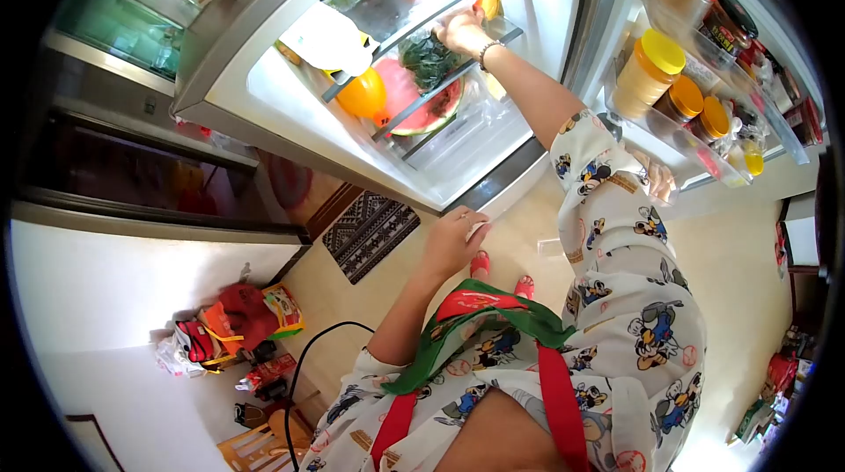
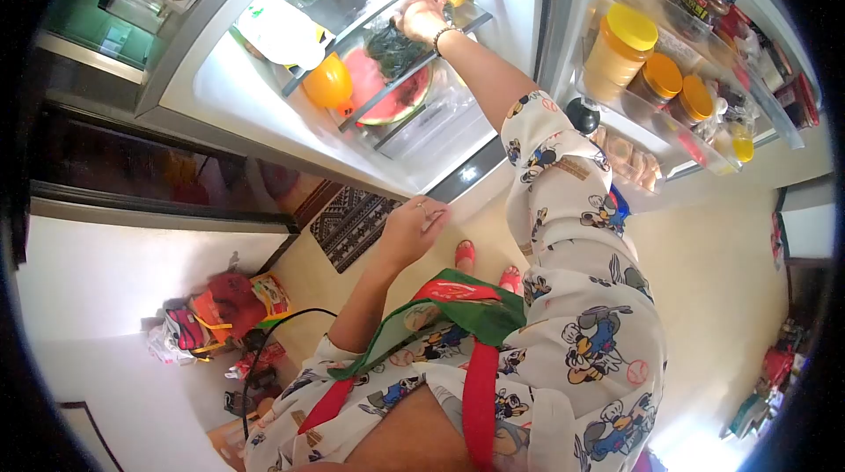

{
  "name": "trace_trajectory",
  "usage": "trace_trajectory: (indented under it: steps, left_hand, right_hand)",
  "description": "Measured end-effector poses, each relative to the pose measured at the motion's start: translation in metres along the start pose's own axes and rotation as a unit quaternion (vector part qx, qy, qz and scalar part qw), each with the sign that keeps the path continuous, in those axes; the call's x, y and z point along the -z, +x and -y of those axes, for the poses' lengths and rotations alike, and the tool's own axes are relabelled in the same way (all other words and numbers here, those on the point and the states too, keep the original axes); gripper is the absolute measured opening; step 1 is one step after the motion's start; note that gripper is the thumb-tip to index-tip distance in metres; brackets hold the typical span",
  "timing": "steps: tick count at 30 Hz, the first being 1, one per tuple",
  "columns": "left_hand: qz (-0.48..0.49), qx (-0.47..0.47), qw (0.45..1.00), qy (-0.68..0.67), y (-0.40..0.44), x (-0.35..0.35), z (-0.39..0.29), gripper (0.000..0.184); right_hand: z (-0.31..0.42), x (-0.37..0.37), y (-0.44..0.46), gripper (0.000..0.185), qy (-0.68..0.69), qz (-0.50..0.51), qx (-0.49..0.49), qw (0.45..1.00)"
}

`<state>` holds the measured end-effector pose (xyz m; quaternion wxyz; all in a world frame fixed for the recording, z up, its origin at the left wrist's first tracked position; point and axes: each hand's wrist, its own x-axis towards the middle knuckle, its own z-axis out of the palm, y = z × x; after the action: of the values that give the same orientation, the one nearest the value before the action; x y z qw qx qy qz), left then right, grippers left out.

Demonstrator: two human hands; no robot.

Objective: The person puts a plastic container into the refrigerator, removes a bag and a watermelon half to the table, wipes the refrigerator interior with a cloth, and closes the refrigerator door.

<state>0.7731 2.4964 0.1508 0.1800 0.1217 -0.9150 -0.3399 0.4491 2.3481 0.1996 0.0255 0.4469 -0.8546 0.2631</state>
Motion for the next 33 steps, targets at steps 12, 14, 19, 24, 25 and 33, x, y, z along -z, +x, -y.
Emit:
trace_trajectory:
  steps: [12, 14, 19, 24, 25, 33]
  left_hand:
    - [-0.014, 0.040, 0.996, -0.076, 0.013, 0.014, 0.031, 0.015]
    - [-0.050, 0.090, 0.987, -0.123, 0.017, 0.010, 0.036, 0.016]
    - [-0.036, 0.212, 0.941, -0.261, 0.037, -0.007, 0.069, 0.023]
    - [0.016, 0.314, 0.686, -0.656, 0.079, -0.032, 0.060, 0.050]
    - [0.024, 0.301, 0.610, -0.733, 0.086, -0.038, 0.052, 0.057]
    - [0.051, 0.150, 0.347, -0.924, 0.135, -0.073, -0.044, 0.074]
  right_hand:
    - [-0.008, -0.010, -0.028, 0.009, 0.695, -0.192, -0.090, 0.687]
    - [0.009, 0.018, -0.056, 0.012, 0.768, -0.201, -0.078, 0.602]
    - [-0.008, 0.058, -0.096, 0.015, 0.809, -0.177, -0.083, 0.554]
    - [-0.059, 0.102, -0.140, 0.024, 0.852, -0.034, -0.117, 0.510]
    - [-0.058, 0.117, -0.152, 0.027, 0.863, 0.037, -0.152, 0.480]
    - [-0.090, 0.145, -0.185, 0.038, 0.903, 0.149, -0.111, 0.387]
